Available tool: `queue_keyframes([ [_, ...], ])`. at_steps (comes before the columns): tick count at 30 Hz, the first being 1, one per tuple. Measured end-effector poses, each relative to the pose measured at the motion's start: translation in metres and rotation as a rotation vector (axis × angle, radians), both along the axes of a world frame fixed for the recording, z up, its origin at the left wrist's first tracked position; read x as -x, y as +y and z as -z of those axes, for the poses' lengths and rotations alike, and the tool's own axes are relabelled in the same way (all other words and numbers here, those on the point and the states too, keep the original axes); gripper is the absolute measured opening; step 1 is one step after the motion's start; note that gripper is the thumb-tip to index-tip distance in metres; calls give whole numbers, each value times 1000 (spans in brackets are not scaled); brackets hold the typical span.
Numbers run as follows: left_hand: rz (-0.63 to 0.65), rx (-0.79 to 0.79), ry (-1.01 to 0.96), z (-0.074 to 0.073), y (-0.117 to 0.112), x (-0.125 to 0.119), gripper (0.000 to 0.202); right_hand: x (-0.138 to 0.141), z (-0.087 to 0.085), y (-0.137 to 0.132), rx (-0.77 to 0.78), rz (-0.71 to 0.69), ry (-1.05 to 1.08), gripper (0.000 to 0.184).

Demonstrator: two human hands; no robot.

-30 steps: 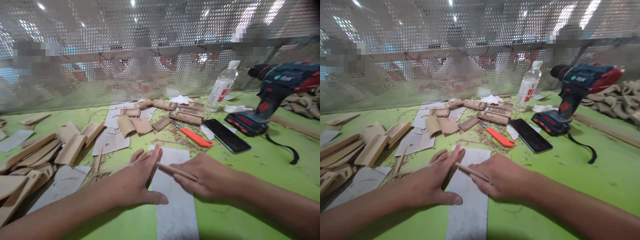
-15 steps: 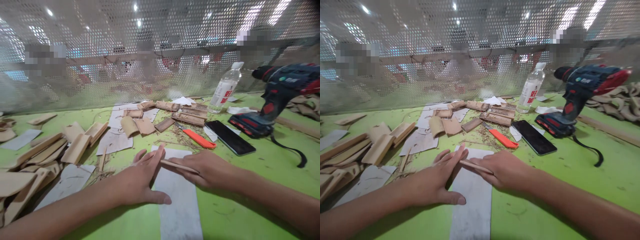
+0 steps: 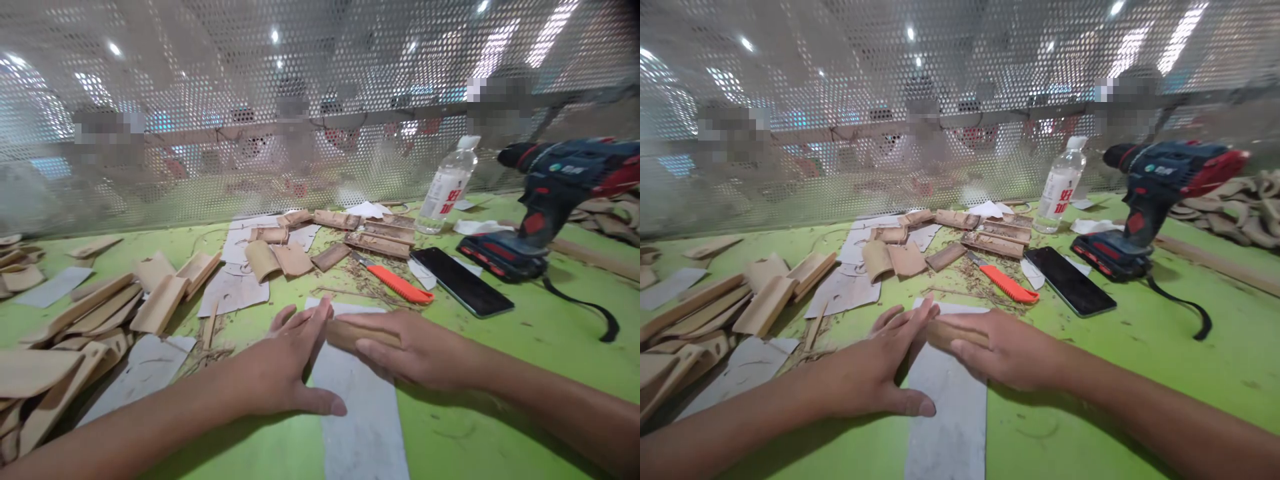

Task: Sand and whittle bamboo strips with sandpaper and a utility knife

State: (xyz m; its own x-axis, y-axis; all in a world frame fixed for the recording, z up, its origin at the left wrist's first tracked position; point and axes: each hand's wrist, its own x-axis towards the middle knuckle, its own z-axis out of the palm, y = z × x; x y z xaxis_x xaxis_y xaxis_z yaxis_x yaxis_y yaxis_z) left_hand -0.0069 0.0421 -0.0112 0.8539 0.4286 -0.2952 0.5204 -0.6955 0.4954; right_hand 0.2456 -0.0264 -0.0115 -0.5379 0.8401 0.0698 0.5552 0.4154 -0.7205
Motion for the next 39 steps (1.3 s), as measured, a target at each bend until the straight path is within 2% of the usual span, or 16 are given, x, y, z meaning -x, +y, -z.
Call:
queue_keyframes([
  [3, -10, 8, -7, 0, -1, 1, 134, 1, 0, 0, 46, 8, 16, 50],
  [5, -13, 11, -31, 0, -1, 1, 137, 1, 1, 0, -7, 99, -41, 50],
  [7, -15, 13, -52, 1, -1, 2, 138, 2, 0, -2, -45, 123, -80, 50],
  [11, -16, 38, -44, 1, -1, 2, 133, 7, -4, -7, 23, -47, -136, 47],
  [15, -50, 45, 1, 1, -1, 1, 138, 10, -3, -10, -146, 23, -337, 52],
  [17, -22, 37, -13, 3, -1, 2, 137, 12, -1, -10, -207, -50, -394, 54],
  [19, -1, 38, -34, 5, 0, 2, 138, 13, 1, -10, -221, -122, -393, 54],
  [23, -29, 53, -49, 7, 1, 2, 142, 11, 2, -9, -234, -16, -432, 52],
  [27, -4, 30, -76, 8, 1, 2, 142, 12, 0, -9, -202, -148, -377, 49],
  [31, -31, 40, -69, 9, 1, 2, 140, 13, -3, -11, -205, -68, -376, 48],
  [35, 6, 9, -95, 10, 1, 1, 140, 15, -2, -14, -120, -123, -239, 47],
  [39, -30, 32, -86, 8, 0, 2, 141, 15, -3, -13, -161, 20, -321, 51],
])
